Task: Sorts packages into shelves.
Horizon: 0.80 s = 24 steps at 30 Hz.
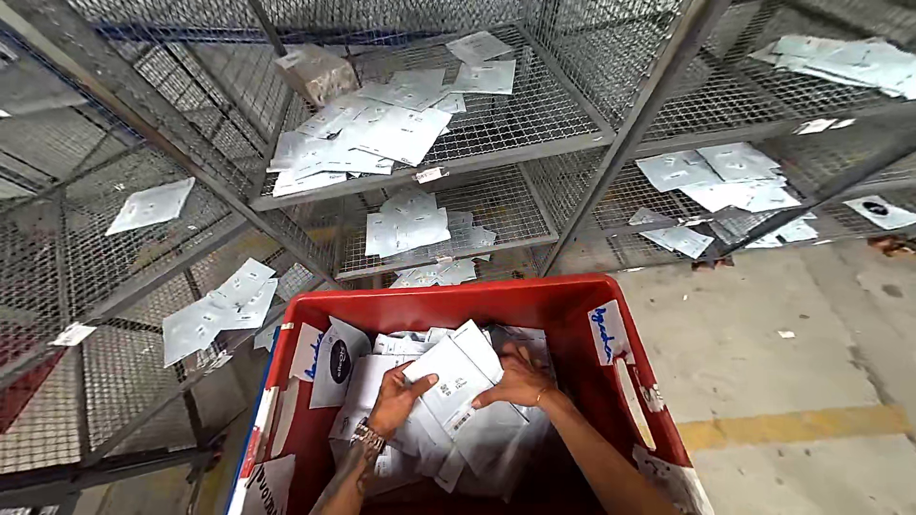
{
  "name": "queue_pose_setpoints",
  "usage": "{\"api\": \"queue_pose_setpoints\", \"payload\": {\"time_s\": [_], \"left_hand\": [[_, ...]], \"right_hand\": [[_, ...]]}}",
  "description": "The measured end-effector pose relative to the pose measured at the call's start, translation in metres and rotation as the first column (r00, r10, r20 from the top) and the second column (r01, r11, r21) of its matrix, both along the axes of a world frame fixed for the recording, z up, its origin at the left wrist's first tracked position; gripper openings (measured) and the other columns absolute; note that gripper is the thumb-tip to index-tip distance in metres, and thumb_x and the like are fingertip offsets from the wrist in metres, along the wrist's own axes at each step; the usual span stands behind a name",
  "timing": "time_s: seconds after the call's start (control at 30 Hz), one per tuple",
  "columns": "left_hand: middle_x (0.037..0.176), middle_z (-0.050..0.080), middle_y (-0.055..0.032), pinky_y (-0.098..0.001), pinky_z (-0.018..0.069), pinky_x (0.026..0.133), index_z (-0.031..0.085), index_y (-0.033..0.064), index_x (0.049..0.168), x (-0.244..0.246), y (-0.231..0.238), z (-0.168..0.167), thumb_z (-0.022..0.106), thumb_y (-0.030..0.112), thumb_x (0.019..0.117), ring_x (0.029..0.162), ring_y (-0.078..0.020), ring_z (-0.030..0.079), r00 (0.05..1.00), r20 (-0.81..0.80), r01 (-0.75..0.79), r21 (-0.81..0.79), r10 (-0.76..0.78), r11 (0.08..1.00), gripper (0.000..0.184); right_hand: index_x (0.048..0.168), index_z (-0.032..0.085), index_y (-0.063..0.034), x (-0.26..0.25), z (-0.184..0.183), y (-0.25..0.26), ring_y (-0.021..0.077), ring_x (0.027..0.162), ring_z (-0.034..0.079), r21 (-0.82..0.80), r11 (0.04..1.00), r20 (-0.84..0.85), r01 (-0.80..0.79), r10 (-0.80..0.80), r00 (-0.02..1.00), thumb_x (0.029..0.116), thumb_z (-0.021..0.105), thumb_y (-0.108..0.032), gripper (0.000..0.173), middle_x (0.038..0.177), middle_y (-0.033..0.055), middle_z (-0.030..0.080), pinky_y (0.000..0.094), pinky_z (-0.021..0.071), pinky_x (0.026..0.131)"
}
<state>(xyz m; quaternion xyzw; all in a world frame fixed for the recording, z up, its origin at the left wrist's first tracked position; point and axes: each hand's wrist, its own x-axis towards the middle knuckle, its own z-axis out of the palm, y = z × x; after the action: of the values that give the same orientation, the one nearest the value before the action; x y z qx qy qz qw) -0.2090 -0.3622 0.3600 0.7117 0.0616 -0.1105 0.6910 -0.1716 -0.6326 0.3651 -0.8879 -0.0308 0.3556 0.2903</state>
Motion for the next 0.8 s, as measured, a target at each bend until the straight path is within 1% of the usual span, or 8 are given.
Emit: {"api": "queue_pose_setpoints", "payload": {"time_s": [0.1,0.13,0.23,0.37,0.5,0.63,0.73,0.8], "left_hand": [[0.097,0.077,-0.0112,-0.0386,0.0627,0.088,0.072,-0.0028,0.107,0.0,0.005,0.058,0.078,0.009,0.086,0.091,-0.0195,0.074,0.986,0.144,-0.095,0.041,0.088,0.995,0.025],[0.097,0.077,-0.0117,-0.0398,0.063,0.087,0.072,-0.0021,0.108,-0.001,0.005,0.078,0.079,0.01,0.0854,0.091,-0.0209,0.074,0.978,0.178,-0.117,0.053,0.106,0.992,0.026],[0.095,0.077,-0.0112,-0.0388,0.0639,0.081,0.073,0.0007,0.108,-0.014,-0.004,0.135,0.078,0.009,0.0854,0.086,-0.0209,0.075,0.974,0.186,-0.152,0.112,0.129,0.982,0.024],[0.093,0.077,-0.0111,-0.0371,0.0643,0.077,0.073,0.0019,0.108,-0.034,-0.048,0.183,0.078,0.005,0.0872,0.082,-0.0207,0.075,0.978,0.181,-0.128,0.157,0.099,0.979,0.022],[0.098,0.078,-0.0075,-0.0376,0.0651,0.075,0.073,0.0071,0.117,-0.052,-0.117,0.194,0.079,0.012,0.0894,0.082,-0.0199,0.075,0.958,0.281,-0.125,0.257,0.049,0.958,0.029],[0.097,0.078,-0.0035,-0.0365,0.0642,0.074,0.072,0.012,0.12,-0.054,-0.193,0.228,0.082,0.021,0.0872,0.08,-0.0157,0.075,0.939,0.339,-0.089,0.42,-0.066,0.903,0.035],[0.096,0.077,-0.0067,-0.0394,0.0633,0.081,0.072,0.0072,0.117,-0.016,-0.244,0.256,0.083,0.023,0.0868,0.084,-0.0161,0.075,0.928,0.295,0.044,0.518,-0.226,0.854,0.035],[0.1,0.076,-0.01,-0.0466,0.0603,0.087,0.071,0.0072,0.119,0.016,-0.268,0.256,0.082,0.035,0.0873,0.09,-0.0203,0.074,0.896,0.29,0.065,0.664,-0.336,0.745,0.043]], "right_hand": [[0.131,0.062,-0.0101,-0.002,0.03,0.007,0.0138,0.119,0.063,0.36,0.93,0.06,0.07,-0.098,0.993,0.0586,0.091,-0.062,0.094,0.125,0.0042,0.068,0.0402,0.0499,0.107],[0.13,0.06,-0.0086,-0.003,0.041,0.009,0.0098,0.113,0.065,0.477,0.874,0.045,0.093,-0.13,0.991,0.0594,0.093,-0.055,0.091,0.119,0.0025,0.07,0.035,0.0531,0.103],[0.135,0.053,-0.0061,-0.016,0.074,0.01,0.0064,0.112,0.066,0.682,0.717,-0.05,0.148,-0.156,0.987,0.0597,0.098,-0.037,0.093,0.121,0.0017,0.069,0.0285,0.0547,0.101],[0.136,0.047,-0.0019,-0.04,0.091,-0.02,0.0107,0.11,0.069,0.803,0.557,-0.112,0.211,-0.207,0.972,0.0578,0.099,-0.023,0.096,0.118,0.0047,0.07,0.031,0.0591,0.097],[0.129,0.053,0.0008,-0.071,0.094,-0.077,0.0151,0.104,0.072,0.857,0.446,-0.098,0.257,-0.348,0.932,0.0578,0.098,-0.02,0.086,0.111,0.0082,0.073,0.0346,0.0615,0.093],[0.133,0.048,0.0037,-0.093,0.109,-0.137,0.0172,0.102,0.073,0.924,0.282,-0.092,0.259,-0.494,0.864,0.0586,0.097,-0.017,0.091,0.11,0.0105,0.073,0.0354,0.0631,0.091],[0.132,0.05,0.0044,-0.097,0.121,-0.169,0.0254,0.097,0.074,0.926,0.123,-0.234,0.357,-0.556,0.798,0.0652,0.094,-0.012,0.082,0.108,0.0181,0.073,0.0419,0.065,0.087],[0.13,0.053,0.0053,-0.097,0.122,-0.178,0.0282,0.096,0.074,0.895,0.028,-0.344,0.444,-0.591,0.73,0.0719,0.091,-0.01,0.071,0.107,0.0204,0.073,0.0443,0.065,0.085]]}}
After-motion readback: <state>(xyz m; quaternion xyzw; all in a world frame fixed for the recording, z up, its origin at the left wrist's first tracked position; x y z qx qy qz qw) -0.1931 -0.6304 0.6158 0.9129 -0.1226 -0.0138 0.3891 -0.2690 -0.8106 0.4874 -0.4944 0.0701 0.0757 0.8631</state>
